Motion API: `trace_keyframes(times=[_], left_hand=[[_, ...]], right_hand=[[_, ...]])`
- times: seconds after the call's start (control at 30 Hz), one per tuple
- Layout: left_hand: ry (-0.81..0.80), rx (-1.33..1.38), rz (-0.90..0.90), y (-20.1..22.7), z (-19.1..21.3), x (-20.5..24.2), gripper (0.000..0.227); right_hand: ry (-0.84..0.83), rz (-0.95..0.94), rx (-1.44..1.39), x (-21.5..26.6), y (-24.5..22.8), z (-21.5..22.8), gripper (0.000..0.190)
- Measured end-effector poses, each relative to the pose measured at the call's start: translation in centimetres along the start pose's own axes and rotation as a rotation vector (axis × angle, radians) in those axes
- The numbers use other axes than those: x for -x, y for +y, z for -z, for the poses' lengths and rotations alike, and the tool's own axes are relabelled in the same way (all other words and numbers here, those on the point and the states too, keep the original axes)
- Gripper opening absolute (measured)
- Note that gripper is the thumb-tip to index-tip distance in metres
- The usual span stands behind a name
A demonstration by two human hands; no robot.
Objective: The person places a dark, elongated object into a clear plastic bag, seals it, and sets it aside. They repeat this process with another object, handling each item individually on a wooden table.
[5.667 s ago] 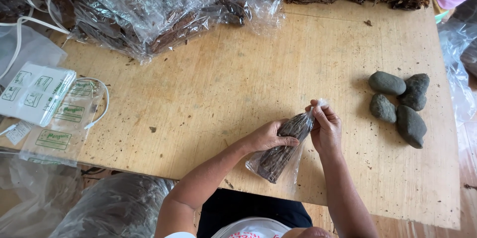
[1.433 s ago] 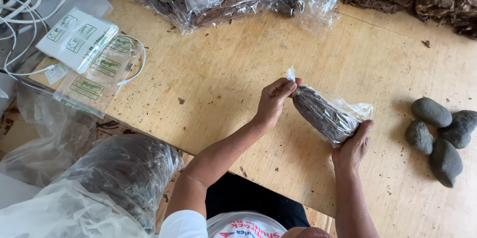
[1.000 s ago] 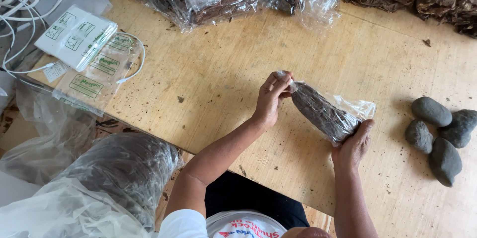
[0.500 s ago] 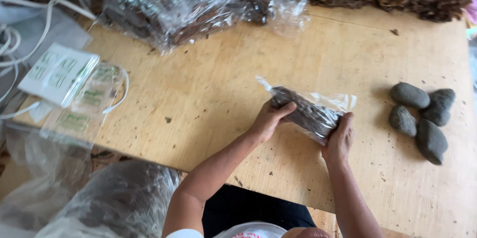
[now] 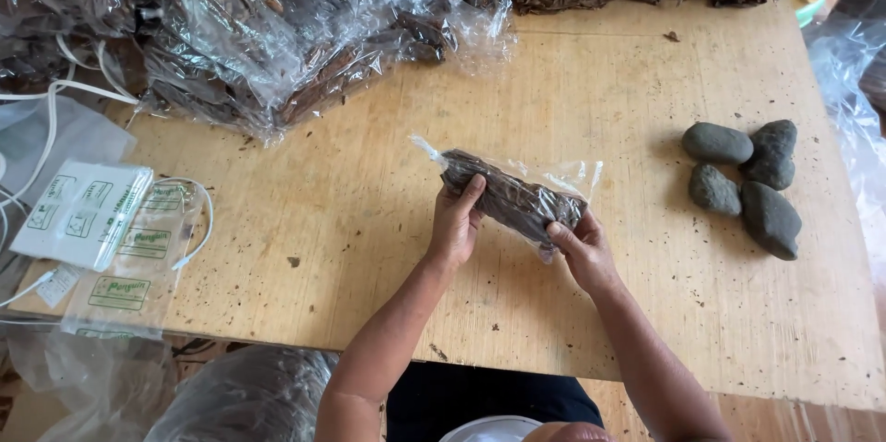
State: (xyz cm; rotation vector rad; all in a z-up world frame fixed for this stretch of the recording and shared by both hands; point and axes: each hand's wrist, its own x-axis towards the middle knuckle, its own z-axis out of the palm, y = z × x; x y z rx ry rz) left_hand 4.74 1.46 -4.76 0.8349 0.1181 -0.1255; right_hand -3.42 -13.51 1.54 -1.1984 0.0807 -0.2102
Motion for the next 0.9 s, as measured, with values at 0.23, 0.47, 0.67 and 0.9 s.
trace_keyframes(times=[0.23,0.47,0.67,0.9], left_hand=[[-0.145,-0.083,0.059,1.0,-1.1,1.3,0.041],[-0.065,-0.054,0.185,-0.9,0.5,0.3,0.042],[0.070,0.026,0.070,-1.4,1.1,-0.8,0.028],[0.085,-0.040,0.079,-0.8,0.3,0.2,0.023]], right_hand=[[-0.018,0.270,0.056,-1.1,3.8,2.9,0.020],[-0.062,0.525,0.629,-0.8,3.4,2.3,0.033],[-0.028,0.351,0.397,-0.9,3.1,2.6,0.043],[-0.103,-0.111,-0.254,-1.8,3.3,2.4,0.057]])
